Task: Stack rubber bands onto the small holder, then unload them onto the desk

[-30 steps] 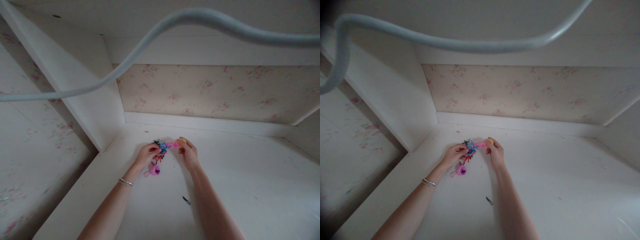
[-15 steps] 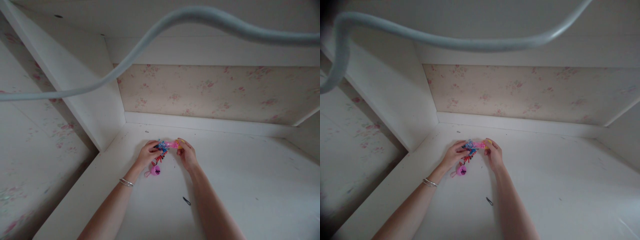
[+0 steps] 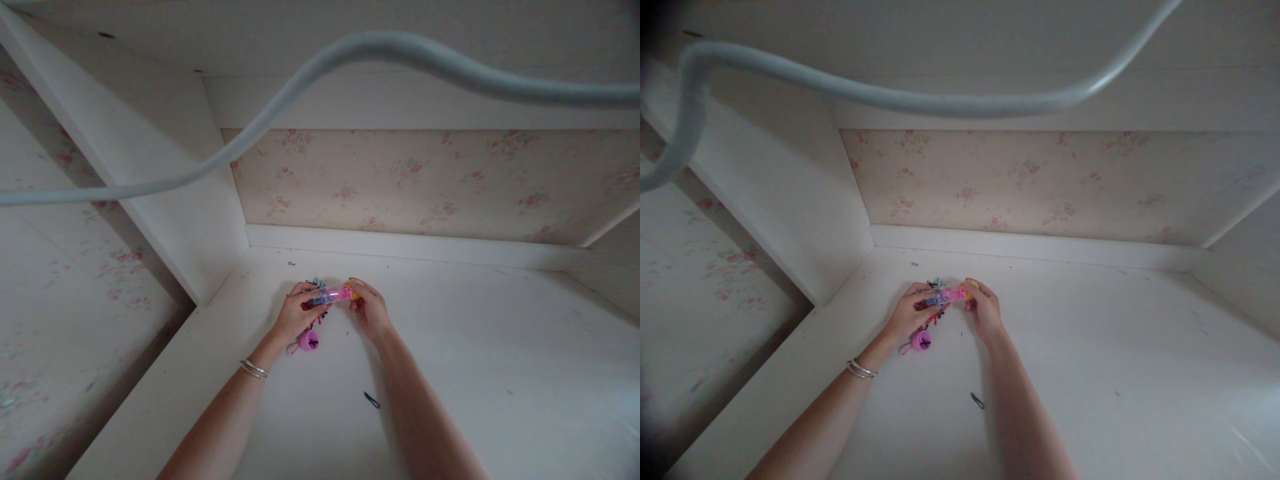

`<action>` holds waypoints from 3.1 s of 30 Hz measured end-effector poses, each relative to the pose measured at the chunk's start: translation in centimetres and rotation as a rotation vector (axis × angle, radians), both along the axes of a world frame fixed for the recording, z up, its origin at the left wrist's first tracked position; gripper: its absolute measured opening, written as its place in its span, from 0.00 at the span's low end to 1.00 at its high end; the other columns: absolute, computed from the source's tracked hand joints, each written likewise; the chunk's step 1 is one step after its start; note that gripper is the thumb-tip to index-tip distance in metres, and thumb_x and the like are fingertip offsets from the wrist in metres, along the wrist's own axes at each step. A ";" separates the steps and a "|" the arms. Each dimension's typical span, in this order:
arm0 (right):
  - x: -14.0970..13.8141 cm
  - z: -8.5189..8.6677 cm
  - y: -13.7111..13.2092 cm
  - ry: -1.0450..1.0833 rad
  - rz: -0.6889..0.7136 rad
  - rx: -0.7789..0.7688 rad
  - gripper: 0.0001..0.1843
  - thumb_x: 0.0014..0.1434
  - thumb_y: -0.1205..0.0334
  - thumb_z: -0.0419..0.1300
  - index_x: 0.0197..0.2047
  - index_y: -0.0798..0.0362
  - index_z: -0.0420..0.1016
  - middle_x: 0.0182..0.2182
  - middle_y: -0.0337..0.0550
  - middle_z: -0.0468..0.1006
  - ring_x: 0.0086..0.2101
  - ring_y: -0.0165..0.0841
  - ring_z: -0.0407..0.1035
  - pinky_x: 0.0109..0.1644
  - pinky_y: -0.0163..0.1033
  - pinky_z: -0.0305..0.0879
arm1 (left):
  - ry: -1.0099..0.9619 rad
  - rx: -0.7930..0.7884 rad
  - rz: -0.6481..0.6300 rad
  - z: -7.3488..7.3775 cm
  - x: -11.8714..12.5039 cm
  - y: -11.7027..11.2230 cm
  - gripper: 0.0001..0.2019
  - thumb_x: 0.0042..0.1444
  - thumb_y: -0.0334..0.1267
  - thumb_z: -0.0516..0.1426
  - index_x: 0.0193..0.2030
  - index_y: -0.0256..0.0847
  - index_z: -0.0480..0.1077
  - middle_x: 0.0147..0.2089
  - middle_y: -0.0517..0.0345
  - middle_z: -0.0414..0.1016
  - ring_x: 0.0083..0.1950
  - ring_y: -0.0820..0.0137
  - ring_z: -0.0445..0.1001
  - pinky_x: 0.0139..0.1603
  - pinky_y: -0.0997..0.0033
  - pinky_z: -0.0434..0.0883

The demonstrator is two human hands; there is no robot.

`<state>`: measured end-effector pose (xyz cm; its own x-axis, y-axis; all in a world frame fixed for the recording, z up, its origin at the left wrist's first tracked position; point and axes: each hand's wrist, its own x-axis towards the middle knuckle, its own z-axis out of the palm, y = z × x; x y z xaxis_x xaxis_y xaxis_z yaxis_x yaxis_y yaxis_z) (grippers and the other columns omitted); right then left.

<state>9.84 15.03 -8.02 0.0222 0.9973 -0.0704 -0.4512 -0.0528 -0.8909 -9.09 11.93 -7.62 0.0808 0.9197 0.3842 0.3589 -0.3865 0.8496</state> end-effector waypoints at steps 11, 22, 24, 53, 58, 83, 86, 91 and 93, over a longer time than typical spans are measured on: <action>1.2 -0.5 0.6 0.023 -0.069 0.018 0.15 0.47 0.55 0.69 0.38 0.54 0.79 0.31 0.42 0.77 0.17 0.22 0.59 0.16 0.31 0.55 | -0.007 0.023 0.005 -0.4 -1.0 0.5 0.06 0.50 0.38 0.63 0.35 0.42 0.78 0.42 0.54 0.72 0.44 0.69 0.72 0.47 0.68 0.69; 1.4 -0.6 0.7 0.078 -0.102 0.026 0.15 0.47 0.57 0.70 0.38 0.53 0.79 0.31 0.41 0.77 0.18 0.22 0.59 0.17 0.29 0.58 | 0.136 0.096 0.105 -1.1 -1.1 0.8 0.12 0.52 0.28 0.58 0.42 0.44 0.75 0.46 0.55 0.68 0.49 0.70 0.69 0.54 0.66 0.68; 1.4 -0.6 0.7 0.083 -0.088 0.026 0.14 0.48 0.57 0.69 0.38 0.53 0.79 0.31 0.40 0.77 0.17 0.21 0.60 0.16 0.28 0.58 | 0.140 0.114 0.088 -1.3 -1.0 0.8 0.14 0.54 0.27 0.56 0.45 0.45 0.75 0.47 0.55 0.67 0.50 0.70 0.69 0.56 0.66 0.67; -0.1 1.1 -1.1 0.148 0.273 0.087 0.22 0.51 0.59 0.68 0.50 0.46 0.73 0.41 0.39 0.78 0.23 0.23 0.65 0.23 0.29 0.63 | 0.339 0.093 -0.177 -2.0 0.1 0.5 0.35 0.50 0.18 0.50 0.61 0.56 0.63 0.59 0.57 0.60 0.59 0.68 0.63 0.62 0.60 0.64; -0.3 1.2 -1.2 0.235 0.272 0.115 0.24 0.54 0.58 0.66 0.54 0.45 0.71 0.44 0.42 0.77 0.30 0.27 0.70 0.26 0.30 0.65 | 0.305 0.072 -0.154 -2.0 0.3 0.5 0.30 0.53 0.21 0.50 0.60 0.54 0.65 0.58 0.54 0.60 0.59 0.67 0.63 0.62 0.59 0.65; -1.6 2.2 -1.7 0.185 0.231 0.178 0.19 0.50 0.56 0.68 0.46 0.44 0.73 0.45 0.39 0.76 0.25 0.24 0.64 0.27 0.31 0.62 | 0.288 0.125 -0.176 -2.0 0.6 0.4 0.30 0.55 0.27 0.54 0.64 0.53 0.59 0.60 0.54 0.63 0.61 0.64 0.61 0.64 0.57 0.61; -1.2 2.6 -1.5 0.168 0.247 0.189 0.19 0.52 0.55 0.66 0.48 0.45 0.74 0.46 0.41 0.76 0.27 0.25 0.65 0.28 0.31 0.61 | 0.299 0.134 -0.195 -2.0 0.6 0.4 0.31 0.55 0.26 0.53 0.64 0.52 0.58 0.59 0.54 0.63 0.60 0.65 0.62 0.63 0.58 0.62; 0.2 3.6 -0.5 0.090 0.112 0.212 0.23 0.53 0.49 0.64 0.51 0.45 0.73 0.46 0.43 0.76 0.30 0.27 0.67 0.26 0.31 0.59 | 0.354 0.093 -0.190 -1.8 0.5 0.1 0.28 0.56 0.27 0.52 0.64 0.50 0.60 0.60 0.52 0.60 0.60 0.65 0.62 0.62 0.61 0.63; 0.5 4.1 -0.2 0.035 0.029 0.232 0.25 0.53 0.48 0.64 0.53 0.45 0.72 0.46 0.43 0.76 0.30 0.28 0.67 0.26 0.32 0.59 | 0.335 0.055 -0.188 -1.7 0.5 0.1 0.27 0.56 0.26 0.51 0.63 0.50 0.62 0.60 0.52 0.60 0.59 0.66 0.64 0.61 0.62 0.65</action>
